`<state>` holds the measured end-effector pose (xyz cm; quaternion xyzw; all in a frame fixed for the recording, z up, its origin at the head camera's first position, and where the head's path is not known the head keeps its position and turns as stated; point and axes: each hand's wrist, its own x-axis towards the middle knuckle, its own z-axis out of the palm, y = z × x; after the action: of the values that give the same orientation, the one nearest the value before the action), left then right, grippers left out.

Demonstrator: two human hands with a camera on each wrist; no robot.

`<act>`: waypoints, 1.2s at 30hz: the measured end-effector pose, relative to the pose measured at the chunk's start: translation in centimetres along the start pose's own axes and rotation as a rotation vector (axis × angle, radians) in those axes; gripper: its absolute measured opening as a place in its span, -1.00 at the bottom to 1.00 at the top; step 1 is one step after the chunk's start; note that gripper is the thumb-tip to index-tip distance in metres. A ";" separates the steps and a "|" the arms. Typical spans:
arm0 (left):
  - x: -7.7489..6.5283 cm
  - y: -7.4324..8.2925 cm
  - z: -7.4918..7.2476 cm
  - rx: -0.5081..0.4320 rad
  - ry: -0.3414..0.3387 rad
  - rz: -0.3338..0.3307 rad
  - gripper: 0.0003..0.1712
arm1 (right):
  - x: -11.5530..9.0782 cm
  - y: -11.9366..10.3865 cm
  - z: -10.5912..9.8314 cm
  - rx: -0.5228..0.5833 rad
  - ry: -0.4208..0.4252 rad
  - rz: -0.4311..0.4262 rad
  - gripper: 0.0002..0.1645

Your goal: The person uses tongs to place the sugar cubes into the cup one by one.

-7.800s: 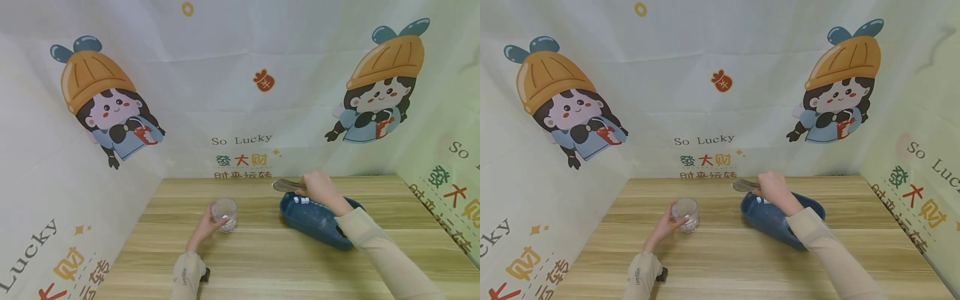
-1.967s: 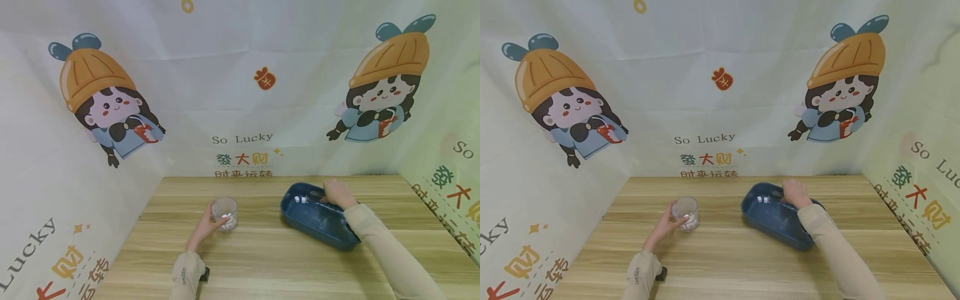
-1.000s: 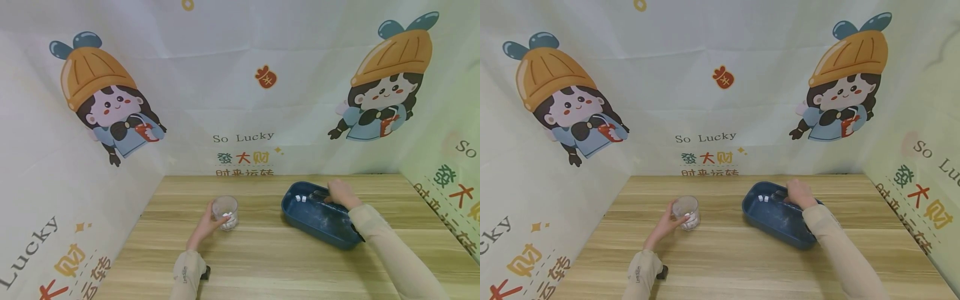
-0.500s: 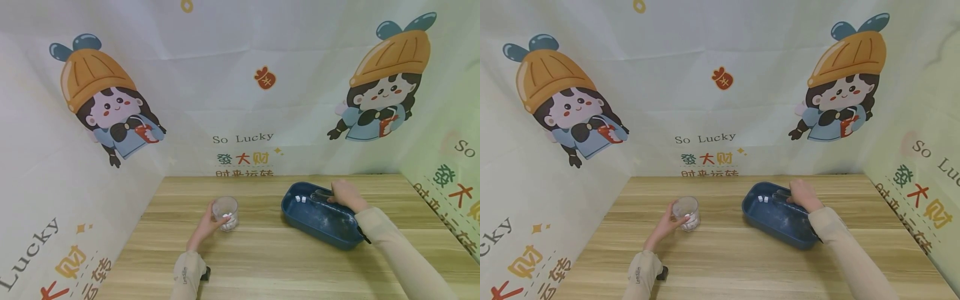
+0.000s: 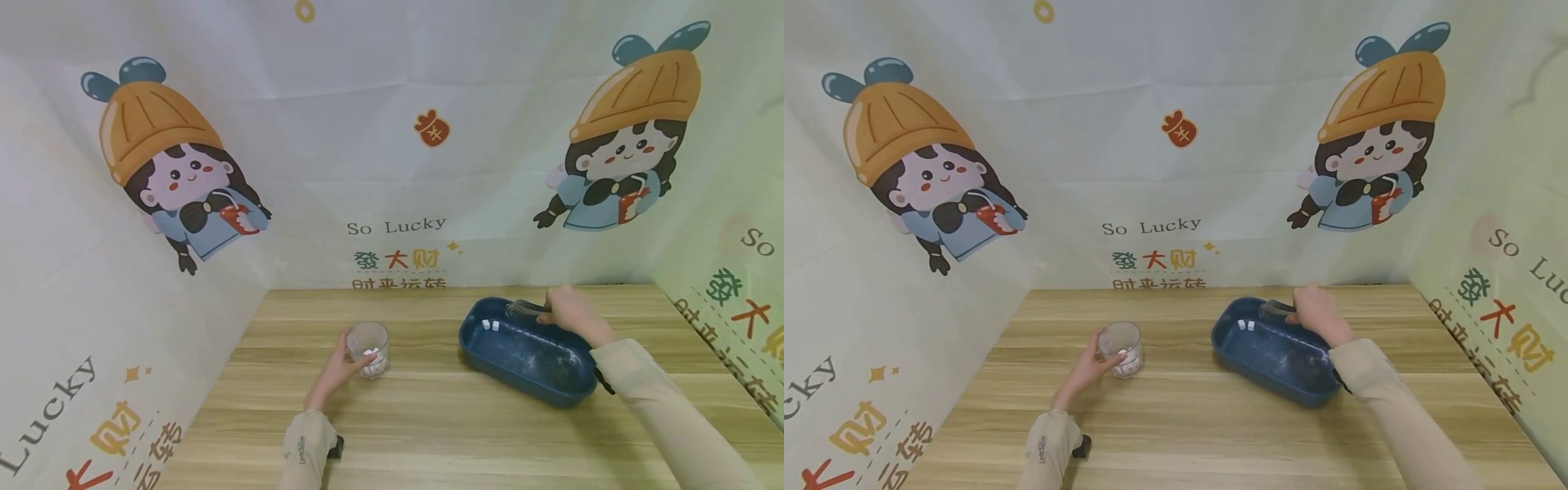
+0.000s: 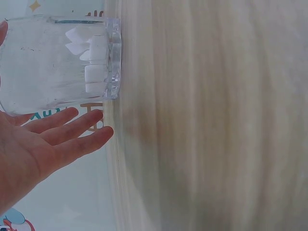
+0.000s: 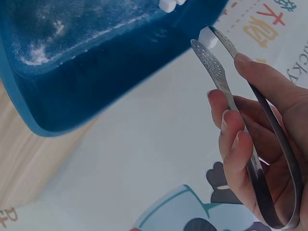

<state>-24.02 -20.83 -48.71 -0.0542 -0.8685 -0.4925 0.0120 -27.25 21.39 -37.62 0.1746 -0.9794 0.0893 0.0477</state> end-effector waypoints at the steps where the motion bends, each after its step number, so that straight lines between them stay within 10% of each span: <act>1: 0.0 0.0 0.0 -0.003 0.001 -0.002 -0.01 | -0.1 -0.1 -0.2 -0.004 0.006 0.002 -0.37; 36: 0.1 0.0 0.0 0.025 0.003 -0.019 0.01 | 0.1 -6.2 -5.8 -0.009 0.117 -0.129 -0.68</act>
<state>-24.14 -20.85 -48.66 -0.0454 -0.8751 -0.4818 0.0092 -24.82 16.75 -30.93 0.2318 -0.9620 0.0917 0.1112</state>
